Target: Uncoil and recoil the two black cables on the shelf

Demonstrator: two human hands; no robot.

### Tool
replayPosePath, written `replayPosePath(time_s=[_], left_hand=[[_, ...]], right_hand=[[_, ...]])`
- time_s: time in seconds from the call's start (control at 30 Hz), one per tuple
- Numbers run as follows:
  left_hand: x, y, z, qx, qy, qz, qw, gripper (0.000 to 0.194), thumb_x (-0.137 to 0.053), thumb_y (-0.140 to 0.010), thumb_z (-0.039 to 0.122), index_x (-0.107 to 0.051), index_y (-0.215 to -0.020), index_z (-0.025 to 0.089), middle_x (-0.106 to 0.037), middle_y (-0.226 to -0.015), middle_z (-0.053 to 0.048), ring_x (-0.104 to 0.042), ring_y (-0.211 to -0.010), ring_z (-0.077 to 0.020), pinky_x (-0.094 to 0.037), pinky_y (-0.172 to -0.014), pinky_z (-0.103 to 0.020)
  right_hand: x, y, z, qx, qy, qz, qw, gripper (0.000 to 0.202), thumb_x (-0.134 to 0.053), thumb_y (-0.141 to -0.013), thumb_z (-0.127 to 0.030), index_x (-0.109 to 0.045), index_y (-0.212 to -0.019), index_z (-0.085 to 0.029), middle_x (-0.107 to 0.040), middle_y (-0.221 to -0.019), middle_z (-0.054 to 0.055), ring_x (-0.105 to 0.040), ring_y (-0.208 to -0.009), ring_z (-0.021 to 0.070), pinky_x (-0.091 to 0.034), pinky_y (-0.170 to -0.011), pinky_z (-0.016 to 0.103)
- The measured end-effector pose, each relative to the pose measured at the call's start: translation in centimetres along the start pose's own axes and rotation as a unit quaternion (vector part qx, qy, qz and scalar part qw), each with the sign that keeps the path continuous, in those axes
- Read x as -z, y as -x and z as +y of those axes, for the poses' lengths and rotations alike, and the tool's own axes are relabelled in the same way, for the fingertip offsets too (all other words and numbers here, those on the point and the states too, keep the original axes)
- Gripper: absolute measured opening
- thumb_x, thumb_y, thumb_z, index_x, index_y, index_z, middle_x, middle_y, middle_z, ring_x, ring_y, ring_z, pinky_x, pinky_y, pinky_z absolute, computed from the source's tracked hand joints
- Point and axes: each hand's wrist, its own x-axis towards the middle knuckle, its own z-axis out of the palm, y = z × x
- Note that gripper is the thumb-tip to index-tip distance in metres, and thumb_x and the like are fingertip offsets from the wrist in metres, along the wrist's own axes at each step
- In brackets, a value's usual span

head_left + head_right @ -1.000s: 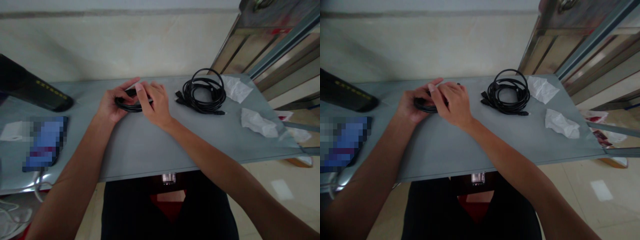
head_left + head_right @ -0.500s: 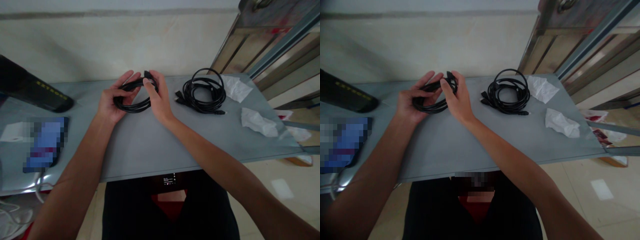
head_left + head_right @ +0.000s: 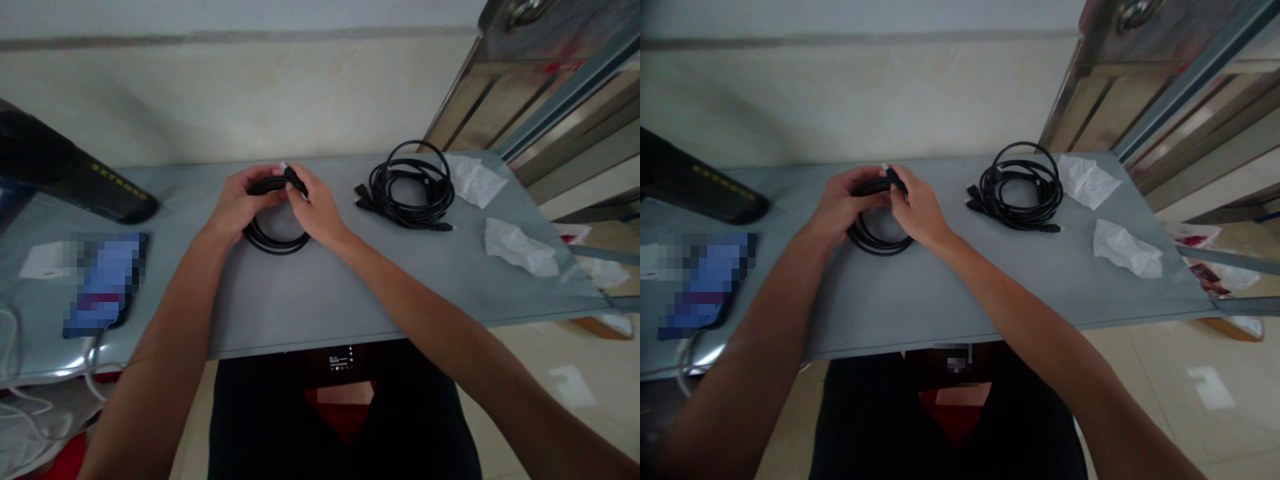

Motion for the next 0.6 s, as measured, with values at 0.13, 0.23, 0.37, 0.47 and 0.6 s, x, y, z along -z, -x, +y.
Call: replayPosePath(time_s=[0.13, 0.23, 0.37, 0.47, 0.6], left_hand=[[0.2, 0.1, -0.4, -0.056, -0.128, -0.018, 0.990, 0.044, -0.094, -0.073, 0.026, -0.085, -0.116, 0.025, -0.085, -0.114, -0.002, -0.076, -0.115, -0.0307, -0.055, -0.119, -0.049], [0.0, 0.3, -0.1, -0.080, -0.143, -0.018, 0.986, 0.044, -0.086, -0.077, 0.022, -0.087, -0.120, 0.029, -0.085, -0.113, -0.003, -0.077, -0.109, -0.0295, -0.058, -0.111, -0.045], [-0.6, 0.7, 0.5, -0.062, -0.106, -0.011, 0.992, 0.031, -0.087, -0.078, 0.017, -0.088, -0.107, 0.027, -0.085, -0.111, -0.006, -0.078, -0.108, -0.0288, -0.060, -0.102, -0.039], [-0.5, 0.7, 0.2, -0.054, -0.092, 0.008, 0.994, 0.017, -0.093, -0.082, 0.023, -0.086, -0.097, 0.025, -0.085, -0.100, -0.005, -0.078, -0.100, -0.0274, -0.060, -0.096, -0.037], [0.2, 0.5, -0.2, -0.091, -0.194, -0.023, 0.977, 0.013, -0.084, -0.092, 0.034, -0.085, -0.096, 0.021, -0.084, -0.096, -0.004, -0.074, -0.090, -0.0225, -0.060, -0.088, -0.036]], right_hand=[[-0.2, 0.1, 0.4, 0.012, 0.063, -0.037, 0.997, 0.048, -0.045, -0.113, -0.017, -0.062, -0.158, -0.020, -0.068, -0.156, 0.015, -0.061, -0.151, 0.0253, -0.046, -0.135, 0.048], [-0.5, 0.7, 0.3, -0.014, 0.121, -0.031, 0.992, 0.050, -0.048, -0.112, -0.019, -0.059, -0.161, -0.016, -0.060, -0.161, 0.020, -0.055, -0.155, 0.0328, -0.045, -0.135, 0.057], [-0.5, 1.7, -0.7, -0.024, 0.160, -0.062, 0.985, 0.055, -0.048, -0.111, -0.021, -0.053, -0.164, -0.009, -0.048, -0.169, 0.026, -0.047, -0.159, 0.0404, -0.043, -0.134, 0.065], [0.2, 1.9, -1.8, -0.029, 0.171, -0.085, 0.981, 0.060, -0.052, -0.109, -0.021, -0.046, -0.166, -0.001, -0.041, -0.173, 0.030, -0.042, -0.162, 0.0429, -0.040, -0.136, 0.065], [3.4, 3.6, -5.7, 0.005, 0.148, -0.023, 0.989, 0.058, -0.055, -0.109, -0.018, -0.046, -0.164, -0.003, -0.039, -0.174, 0.031, -0.041, -0.164, 0.0412, -0.042, -0.135, 0.066]])
